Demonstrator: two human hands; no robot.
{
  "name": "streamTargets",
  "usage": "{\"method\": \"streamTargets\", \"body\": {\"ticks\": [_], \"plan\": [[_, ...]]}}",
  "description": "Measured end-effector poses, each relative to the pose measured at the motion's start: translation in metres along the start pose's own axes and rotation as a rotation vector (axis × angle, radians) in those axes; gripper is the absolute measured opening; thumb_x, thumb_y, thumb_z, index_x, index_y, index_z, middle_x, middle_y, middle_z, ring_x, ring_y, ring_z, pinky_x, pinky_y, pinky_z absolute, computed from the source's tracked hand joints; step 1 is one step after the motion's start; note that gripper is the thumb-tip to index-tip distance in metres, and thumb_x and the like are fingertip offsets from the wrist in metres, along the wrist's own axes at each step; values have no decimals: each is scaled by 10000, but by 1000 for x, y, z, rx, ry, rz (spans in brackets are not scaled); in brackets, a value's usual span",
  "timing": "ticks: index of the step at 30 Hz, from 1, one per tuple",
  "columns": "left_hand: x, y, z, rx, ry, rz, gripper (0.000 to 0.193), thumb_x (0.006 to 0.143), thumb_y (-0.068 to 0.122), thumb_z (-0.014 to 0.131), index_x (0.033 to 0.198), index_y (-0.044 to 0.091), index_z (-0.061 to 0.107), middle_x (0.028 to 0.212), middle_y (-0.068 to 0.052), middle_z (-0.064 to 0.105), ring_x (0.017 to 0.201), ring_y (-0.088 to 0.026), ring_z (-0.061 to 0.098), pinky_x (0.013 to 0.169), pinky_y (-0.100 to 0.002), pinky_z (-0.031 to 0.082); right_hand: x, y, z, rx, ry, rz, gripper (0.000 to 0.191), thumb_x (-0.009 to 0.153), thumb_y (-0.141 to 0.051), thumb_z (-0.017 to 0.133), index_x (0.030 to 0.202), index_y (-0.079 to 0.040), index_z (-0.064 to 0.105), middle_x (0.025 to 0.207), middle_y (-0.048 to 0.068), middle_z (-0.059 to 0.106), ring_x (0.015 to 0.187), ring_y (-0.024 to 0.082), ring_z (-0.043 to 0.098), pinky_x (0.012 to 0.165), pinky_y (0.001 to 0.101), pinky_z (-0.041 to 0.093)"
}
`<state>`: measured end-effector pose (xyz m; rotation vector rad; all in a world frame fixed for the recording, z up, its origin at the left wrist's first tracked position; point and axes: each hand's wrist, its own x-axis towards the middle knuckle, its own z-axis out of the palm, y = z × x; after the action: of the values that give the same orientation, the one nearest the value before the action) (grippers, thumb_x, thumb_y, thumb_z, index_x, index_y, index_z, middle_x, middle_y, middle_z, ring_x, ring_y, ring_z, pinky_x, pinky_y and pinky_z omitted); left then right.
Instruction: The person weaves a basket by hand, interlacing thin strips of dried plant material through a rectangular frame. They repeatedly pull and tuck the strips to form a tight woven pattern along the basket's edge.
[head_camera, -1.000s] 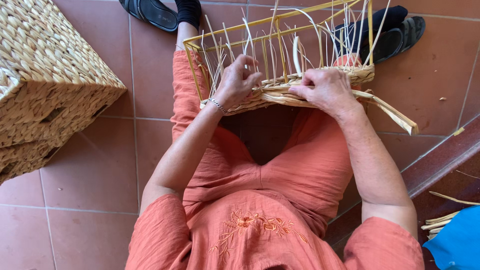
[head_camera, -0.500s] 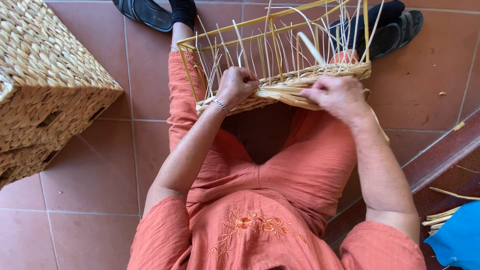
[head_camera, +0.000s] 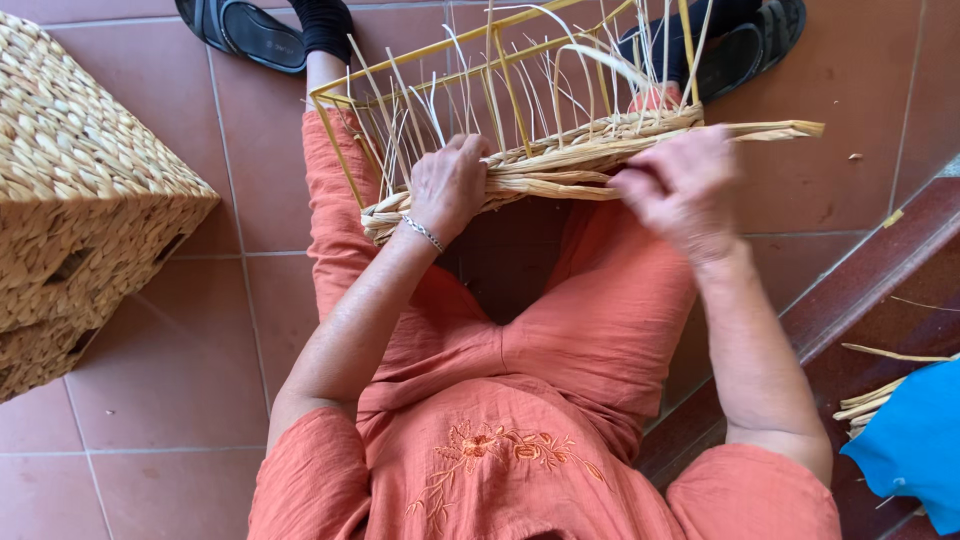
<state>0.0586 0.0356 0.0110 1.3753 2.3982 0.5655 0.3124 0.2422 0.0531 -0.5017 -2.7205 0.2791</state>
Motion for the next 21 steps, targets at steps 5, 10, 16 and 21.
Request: {"method": "streamTargets", "body": {"ticks": [5, 10, 16, 21], "plan": [[27, -7, -5, -133, -72, 52, 337, 755, 56, 669, 1051, 131, 813, 754, -126, 737, 724, -281, 716, 743, -419, 563, 9, -46, 9, 93, -73, -49, 358, 772, -230, 892, 1030, -78, 696, 1011, 64, 680, 1008, 256, 607, 916, 400, 487], [23, -12, -11, -519, -170, -21, 207, 942, 102, 649, 1091, 93, 792, 1018, -92, 772, 859, -147, 732, 809, -287, 601, 22, -49, -19, 743, -437, 477, 269, 827, -183, 850, 1018, -99, 679, 835, -32, 700, 747, 152, 657, 707, 333, 559], [1, -15, -29, -673, -318, 27, 487, 839, 94, 726, 1320, 94, 646, 1148, -58, 730, 777, -187, 656, 730, -311, 577, 55, -62, -27, 218, -22, -34, 162, 920, -82, 845, 988, -72, 698, 1002, 30, 678, 906, 223, 649, 841, 360, 547], [1, -2, -34, -545, -194, 277, 427, 815, 153, 796, 1216, 67, 678, 1049, -91, 674, 889, -228, 692, 771, -345, 572, 75, -80, -23, -154, 239, -437, 93, 956, -83, 786, 1029, -91, 729, 1135, 29, 775, 862, 199, 656, 732, 302, 498]]}}
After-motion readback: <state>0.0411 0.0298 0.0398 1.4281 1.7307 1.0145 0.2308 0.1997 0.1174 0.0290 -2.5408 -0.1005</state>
